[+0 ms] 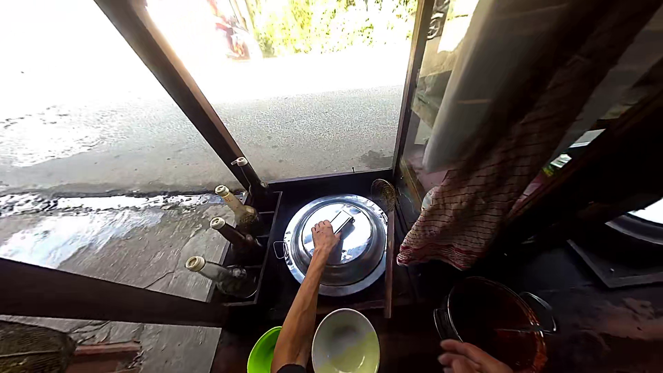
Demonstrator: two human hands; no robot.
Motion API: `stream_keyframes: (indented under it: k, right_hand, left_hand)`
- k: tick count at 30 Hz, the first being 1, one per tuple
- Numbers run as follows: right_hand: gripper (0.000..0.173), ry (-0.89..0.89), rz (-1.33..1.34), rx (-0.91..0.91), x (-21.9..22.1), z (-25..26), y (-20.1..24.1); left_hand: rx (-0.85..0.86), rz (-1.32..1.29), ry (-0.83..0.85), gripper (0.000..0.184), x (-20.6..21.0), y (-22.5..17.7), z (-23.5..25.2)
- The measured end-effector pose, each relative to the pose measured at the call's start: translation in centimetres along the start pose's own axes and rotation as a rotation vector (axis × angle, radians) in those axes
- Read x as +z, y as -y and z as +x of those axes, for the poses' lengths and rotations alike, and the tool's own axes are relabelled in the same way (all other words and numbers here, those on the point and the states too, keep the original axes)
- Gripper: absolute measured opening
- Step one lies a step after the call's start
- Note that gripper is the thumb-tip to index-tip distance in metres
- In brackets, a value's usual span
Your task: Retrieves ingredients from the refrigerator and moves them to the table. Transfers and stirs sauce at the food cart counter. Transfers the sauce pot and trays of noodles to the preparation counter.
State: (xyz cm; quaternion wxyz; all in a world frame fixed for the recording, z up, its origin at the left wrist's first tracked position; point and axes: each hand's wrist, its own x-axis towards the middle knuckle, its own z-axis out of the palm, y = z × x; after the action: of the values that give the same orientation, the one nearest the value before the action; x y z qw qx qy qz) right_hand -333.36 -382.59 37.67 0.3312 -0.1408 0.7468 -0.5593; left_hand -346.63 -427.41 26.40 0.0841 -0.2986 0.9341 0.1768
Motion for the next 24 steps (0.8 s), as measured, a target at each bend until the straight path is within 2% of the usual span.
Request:
stream_keyframes:
  k: [2, 4, 8, 10, 14, 16, 20, 24]
  right_hand:
    - [0.069, 0.076, -0.136, 0.117, 4.6, 3.8, -1.9]
    - [0.089, 0.024, -0.267, 0.172, 7.9, 7.1, -3.6]
    - [0.094, -0.158, -0.291, 0.204, 11.3, 12.7, -6.5]
    - [0.088, -0.185, -0.215, 0.268, 12.0, 14.9, -7.6]
    - [0.046, -0.231, -0.065, 0.284, 13.2, 17.8, -8.5]
    - [0.035, -0.289, -0.032, 0.241, 13.6, 17.8, -7.6]
    - [0.032, -0.496, -0.009, 0.056, 13.2, 17.5, -6.1]
    - [0.03, -0.595, 0.089, 0.017, 12.2, 17.7, -7.2]
  left_hand:
    - [0.004, -0.059, -0.013, 0.067, 0.4, 0.6, 0.2]
    - [0.011, -0.109, -0.03, 0.067, 1.0, 1.1, 0.2]
    - [0.011, -0.173, -0.058, 0.066, 1.5, 1.3, 0.0]
    - [0.019, -0.182, -0.067, 0.065, 1.7, 1.5, 0.1]
    - [0.033, -0.196, -0.064, 0.064, 1.2, 1.5, -0.3]
    - [0.03, -0.205, -0.062, 0.063, 0.8, 1.7, -0.7]
    - [0.012, -0.246, -0.114, 0.06, -1.6, 2.1, -1.5]
    - [-0.011, -0.339, -0.236, 0.053, -5.1, 3.1, -2.4]
